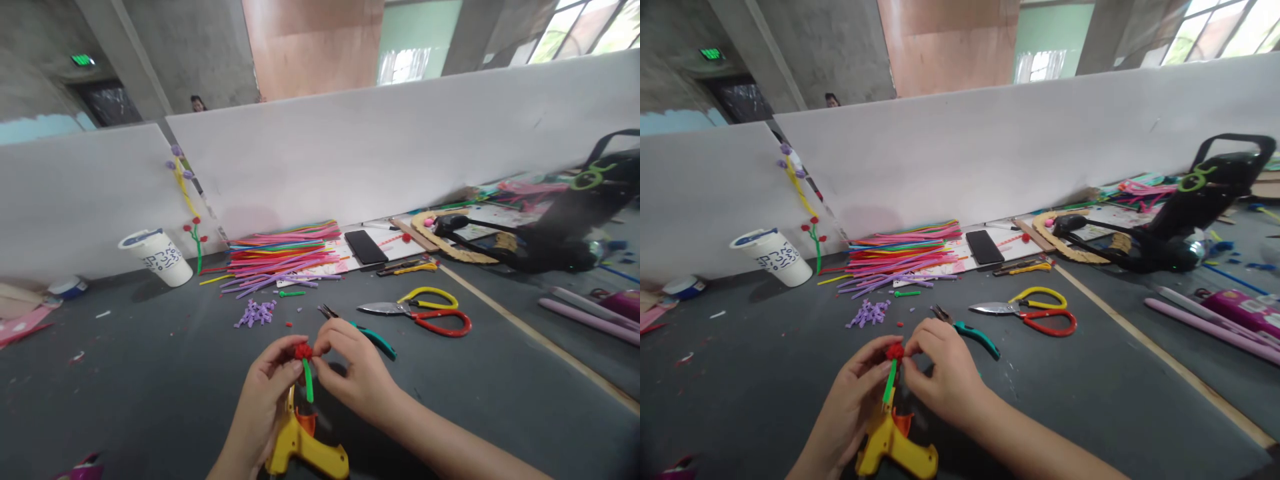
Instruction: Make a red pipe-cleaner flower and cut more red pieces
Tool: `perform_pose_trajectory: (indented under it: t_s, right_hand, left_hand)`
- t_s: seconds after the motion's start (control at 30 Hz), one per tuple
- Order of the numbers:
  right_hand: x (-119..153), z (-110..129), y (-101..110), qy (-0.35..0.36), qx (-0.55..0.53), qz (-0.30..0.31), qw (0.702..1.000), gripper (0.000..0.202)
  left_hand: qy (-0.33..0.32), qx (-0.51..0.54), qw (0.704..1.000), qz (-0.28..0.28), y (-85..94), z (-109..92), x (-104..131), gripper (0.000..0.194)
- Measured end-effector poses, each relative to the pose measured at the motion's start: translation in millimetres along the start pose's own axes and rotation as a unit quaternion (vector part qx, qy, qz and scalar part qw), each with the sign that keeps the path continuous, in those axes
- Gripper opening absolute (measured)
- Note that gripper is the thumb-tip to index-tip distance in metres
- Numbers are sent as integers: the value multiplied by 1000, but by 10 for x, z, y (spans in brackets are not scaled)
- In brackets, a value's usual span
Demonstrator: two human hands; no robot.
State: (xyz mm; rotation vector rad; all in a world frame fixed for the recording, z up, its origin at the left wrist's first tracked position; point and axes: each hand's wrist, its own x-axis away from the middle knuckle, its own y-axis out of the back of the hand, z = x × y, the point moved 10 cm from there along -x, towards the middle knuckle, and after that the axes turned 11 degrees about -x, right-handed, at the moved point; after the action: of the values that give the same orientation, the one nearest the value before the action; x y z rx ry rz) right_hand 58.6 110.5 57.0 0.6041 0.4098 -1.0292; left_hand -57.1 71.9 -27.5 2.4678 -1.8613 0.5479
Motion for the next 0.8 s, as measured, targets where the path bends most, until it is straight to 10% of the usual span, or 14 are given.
perform_pose_trajectory:
  t_s: [0.8]
  right_hand:
    - [-4,138,-43,51,104,27,993,9]
  left_hand:
    - [-171,-255,952,-3,-32,-357,59,18]
